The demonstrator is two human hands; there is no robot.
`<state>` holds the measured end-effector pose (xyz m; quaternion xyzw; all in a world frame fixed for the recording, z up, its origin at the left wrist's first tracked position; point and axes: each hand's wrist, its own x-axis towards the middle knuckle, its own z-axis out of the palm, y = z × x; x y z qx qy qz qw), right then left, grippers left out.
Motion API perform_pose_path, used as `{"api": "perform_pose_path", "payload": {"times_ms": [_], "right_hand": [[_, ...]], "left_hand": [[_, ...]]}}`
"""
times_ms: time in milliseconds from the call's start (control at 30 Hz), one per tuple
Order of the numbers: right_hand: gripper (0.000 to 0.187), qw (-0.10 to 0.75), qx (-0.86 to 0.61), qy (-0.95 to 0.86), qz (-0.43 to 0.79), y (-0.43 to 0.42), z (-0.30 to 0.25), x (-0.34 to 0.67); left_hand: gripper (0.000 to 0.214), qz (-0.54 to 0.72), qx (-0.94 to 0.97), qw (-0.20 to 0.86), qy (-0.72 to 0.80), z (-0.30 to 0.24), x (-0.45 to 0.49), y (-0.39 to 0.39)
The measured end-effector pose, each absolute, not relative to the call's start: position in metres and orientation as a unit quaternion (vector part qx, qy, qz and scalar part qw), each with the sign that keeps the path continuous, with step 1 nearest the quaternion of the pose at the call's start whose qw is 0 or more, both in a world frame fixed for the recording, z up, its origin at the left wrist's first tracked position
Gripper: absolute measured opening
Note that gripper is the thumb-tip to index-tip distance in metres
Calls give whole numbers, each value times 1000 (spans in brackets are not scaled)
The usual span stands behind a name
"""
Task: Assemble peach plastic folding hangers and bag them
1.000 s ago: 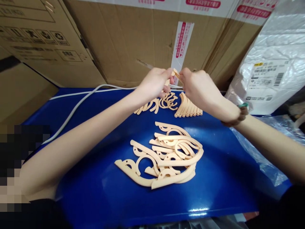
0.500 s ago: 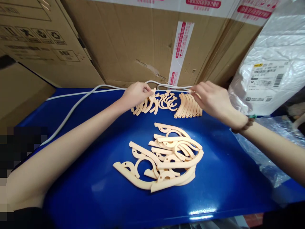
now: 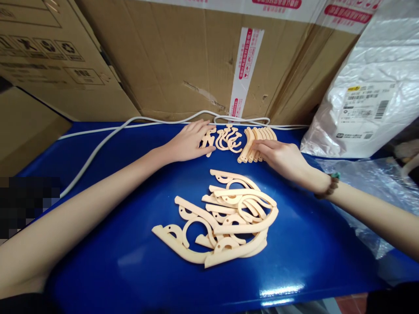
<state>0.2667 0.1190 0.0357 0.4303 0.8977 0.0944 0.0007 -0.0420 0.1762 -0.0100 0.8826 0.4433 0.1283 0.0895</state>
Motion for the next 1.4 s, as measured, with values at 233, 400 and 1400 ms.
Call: {"api": "perform_pose_path", "payload": {"times_ms": [233,400,1400], "right_hand": [[32,0,418,904,92,122,33,264],[35,-95,395,908,105,104,52,250],[25,-27,445,894,-42,137,112,232]], "left_hand": [[90,178,880,108,427,-5,-51,171],[82,301,879,132,346,21,-41,154],[24,392,787,236,415,60,6,132]]}}
